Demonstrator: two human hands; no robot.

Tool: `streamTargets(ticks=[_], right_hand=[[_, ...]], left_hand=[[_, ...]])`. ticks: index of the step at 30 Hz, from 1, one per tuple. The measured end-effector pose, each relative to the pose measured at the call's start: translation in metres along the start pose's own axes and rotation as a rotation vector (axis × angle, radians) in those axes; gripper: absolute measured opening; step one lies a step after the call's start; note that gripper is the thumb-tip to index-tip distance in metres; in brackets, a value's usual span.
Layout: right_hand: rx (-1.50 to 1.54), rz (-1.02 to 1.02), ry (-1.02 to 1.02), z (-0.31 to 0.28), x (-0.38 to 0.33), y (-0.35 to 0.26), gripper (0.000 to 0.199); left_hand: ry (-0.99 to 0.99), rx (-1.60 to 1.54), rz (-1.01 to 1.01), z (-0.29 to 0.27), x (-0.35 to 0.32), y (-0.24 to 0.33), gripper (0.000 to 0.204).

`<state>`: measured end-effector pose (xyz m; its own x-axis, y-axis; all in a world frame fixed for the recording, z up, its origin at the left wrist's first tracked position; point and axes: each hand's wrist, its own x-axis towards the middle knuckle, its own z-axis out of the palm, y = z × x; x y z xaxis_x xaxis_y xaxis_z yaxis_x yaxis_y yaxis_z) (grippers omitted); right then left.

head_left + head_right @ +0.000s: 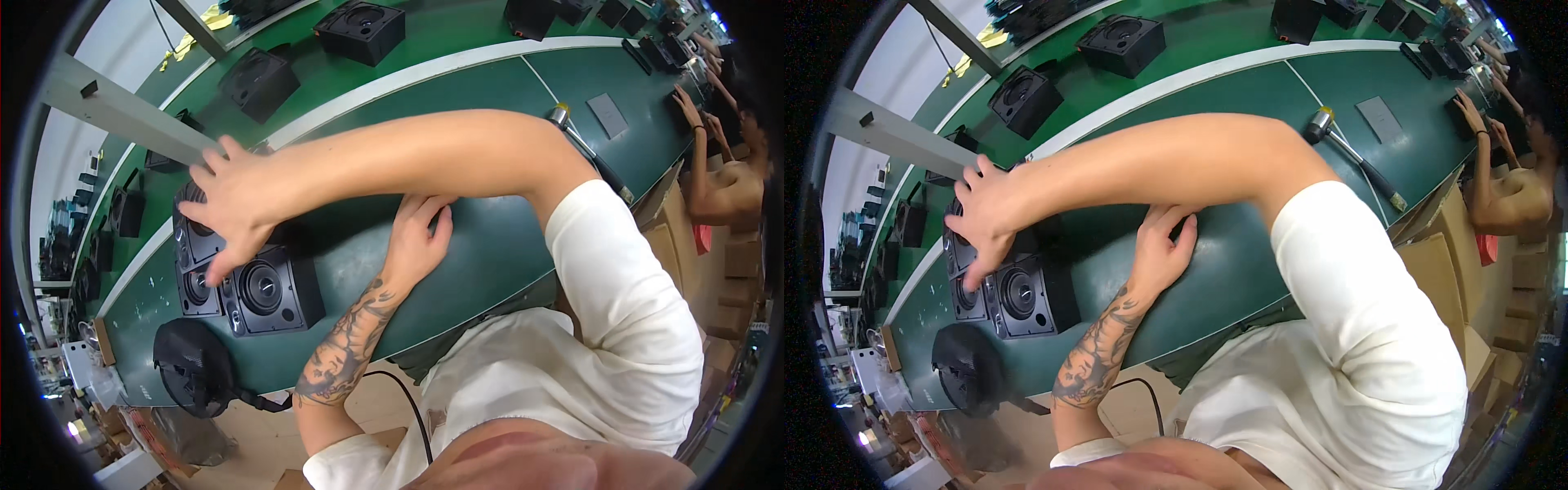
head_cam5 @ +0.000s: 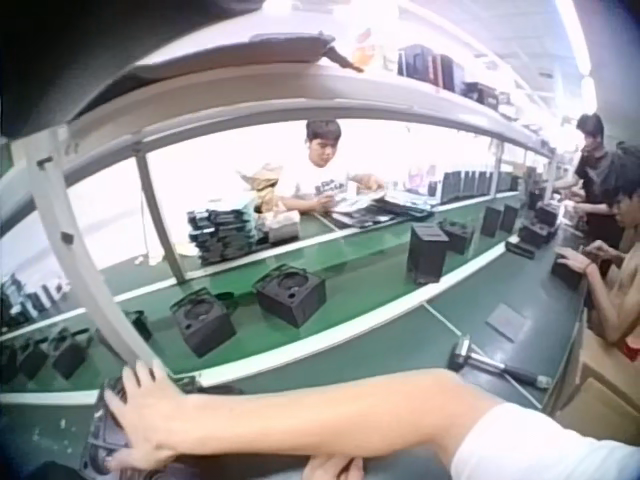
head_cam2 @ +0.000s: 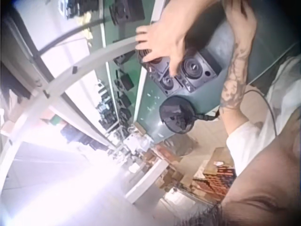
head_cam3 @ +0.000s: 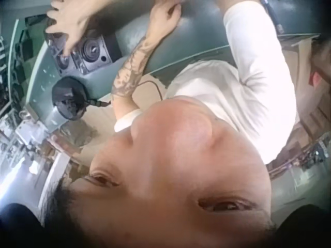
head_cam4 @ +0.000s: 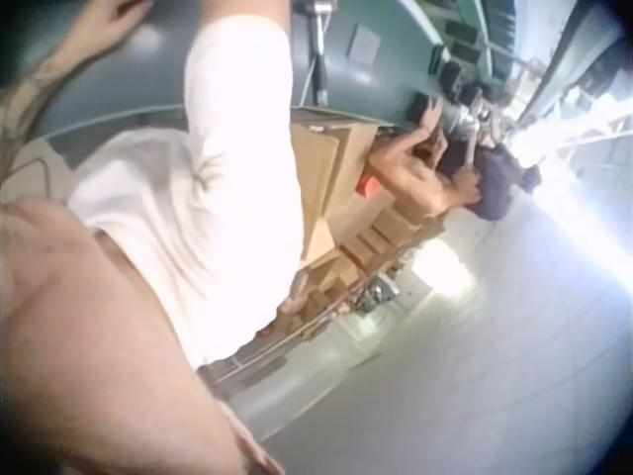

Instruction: The person assembles small black speaker units on a green workbench. They place a mesh grille onto the speaker casing, align it, and use a rubber mallet to tap the edges into place. The person repeats this process for multiple units, handling them one at a time and occasionally inspecting the fit.

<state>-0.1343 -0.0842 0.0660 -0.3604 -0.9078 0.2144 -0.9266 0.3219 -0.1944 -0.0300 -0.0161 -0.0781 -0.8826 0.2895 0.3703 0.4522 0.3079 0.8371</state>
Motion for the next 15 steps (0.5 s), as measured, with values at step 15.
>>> streamTargets(ticks=[15], right_hand=[[-0.017,0.896,0.010,-0.017,-0.100,0.300,0.120]], left_hand=[[0.038,-0.035,-0.006,-0.004,-0.002,-0.008,0.021]])
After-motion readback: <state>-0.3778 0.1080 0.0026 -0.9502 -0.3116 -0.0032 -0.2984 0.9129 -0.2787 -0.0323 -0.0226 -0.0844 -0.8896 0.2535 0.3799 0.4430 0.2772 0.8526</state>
